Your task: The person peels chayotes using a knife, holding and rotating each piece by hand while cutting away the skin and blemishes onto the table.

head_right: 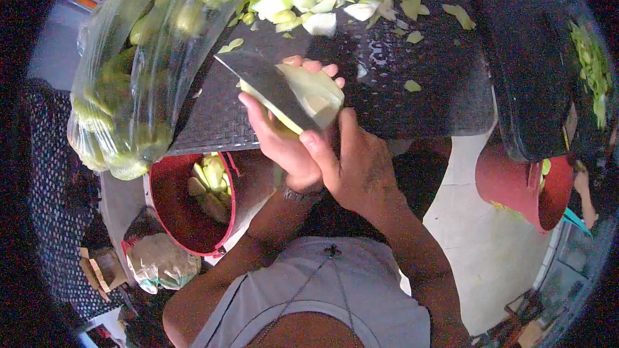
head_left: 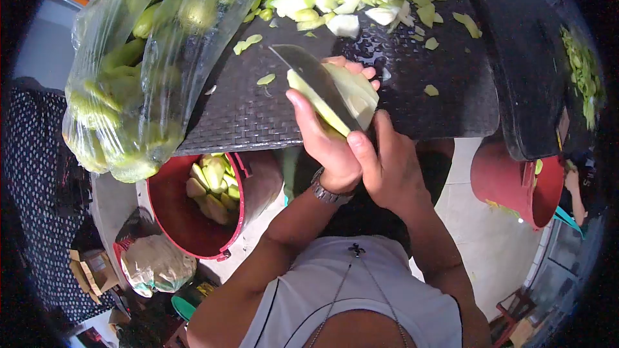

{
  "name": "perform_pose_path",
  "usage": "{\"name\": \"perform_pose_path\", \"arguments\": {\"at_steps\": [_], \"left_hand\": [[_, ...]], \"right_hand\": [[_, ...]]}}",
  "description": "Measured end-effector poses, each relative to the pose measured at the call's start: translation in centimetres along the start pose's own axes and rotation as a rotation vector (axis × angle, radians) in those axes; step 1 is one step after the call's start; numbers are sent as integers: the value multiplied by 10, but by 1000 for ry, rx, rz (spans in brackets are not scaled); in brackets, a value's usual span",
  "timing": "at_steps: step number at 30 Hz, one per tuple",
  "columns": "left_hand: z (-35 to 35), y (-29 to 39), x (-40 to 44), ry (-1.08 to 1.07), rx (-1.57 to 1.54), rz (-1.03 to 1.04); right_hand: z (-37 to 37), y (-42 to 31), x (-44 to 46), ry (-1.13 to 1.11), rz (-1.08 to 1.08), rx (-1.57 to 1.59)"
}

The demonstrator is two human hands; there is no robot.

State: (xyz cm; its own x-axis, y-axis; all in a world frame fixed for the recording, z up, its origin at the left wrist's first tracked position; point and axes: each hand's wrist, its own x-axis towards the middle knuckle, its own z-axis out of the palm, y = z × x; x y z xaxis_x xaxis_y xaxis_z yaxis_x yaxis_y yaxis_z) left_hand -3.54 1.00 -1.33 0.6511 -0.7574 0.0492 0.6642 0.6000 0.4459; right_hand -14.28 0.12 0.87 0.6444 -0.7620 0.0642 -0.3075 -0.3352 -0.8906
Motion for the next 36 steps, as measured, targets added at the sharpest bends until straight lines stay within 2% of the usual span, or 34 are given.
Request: {"name": "perform_pose_path", "arguments": {"at_steps": [3,5,7,9,12,16,20,21,23,24,26,29,32,33,36], "left_hand": [[1,-1,-6,-31,57,56],[5,-2,-7,-1,213,107],[3,-3,-5,-18,279,133],[3,2,-3,32,363,181],[7,5,0,29,406,218],[7,10,6,59,467,196],[-4,12,14,91,583,194],[0,17,14,88,594,185],[0,21,19,155,420,68],[-1,23,22,188,331,12],[-15,30,29,78,112,-214],[-6,31,34,116,73,-184],[-14,39,38,3,-27,-249],[-8,43,39,86,7,-205],[-12,45,42,125,23,-165]], "right_hand": [[-1,-2,1,10,7,-6],[1,0,4,58,-25,12],[7,8,9,194,-202,-57],[6,7,10,214,-275,-133],[-2,-4,8,111,-231,-191],[-7,-2,18,75,-256,-64],[-16,-8,29,-23,-140,107],[-24,-11,31,-119,6,216],[-40,-13,36,-314,301,430],[-41,-12,37,-305,319,536],[-45,-11,41,-287,352,744],[-41,-5,49,-222,302,607],[-37,-11,43,-179,303,451],[-36,-11,37,-186,310,394],[-34,-20,20,-219,376,373]]}}
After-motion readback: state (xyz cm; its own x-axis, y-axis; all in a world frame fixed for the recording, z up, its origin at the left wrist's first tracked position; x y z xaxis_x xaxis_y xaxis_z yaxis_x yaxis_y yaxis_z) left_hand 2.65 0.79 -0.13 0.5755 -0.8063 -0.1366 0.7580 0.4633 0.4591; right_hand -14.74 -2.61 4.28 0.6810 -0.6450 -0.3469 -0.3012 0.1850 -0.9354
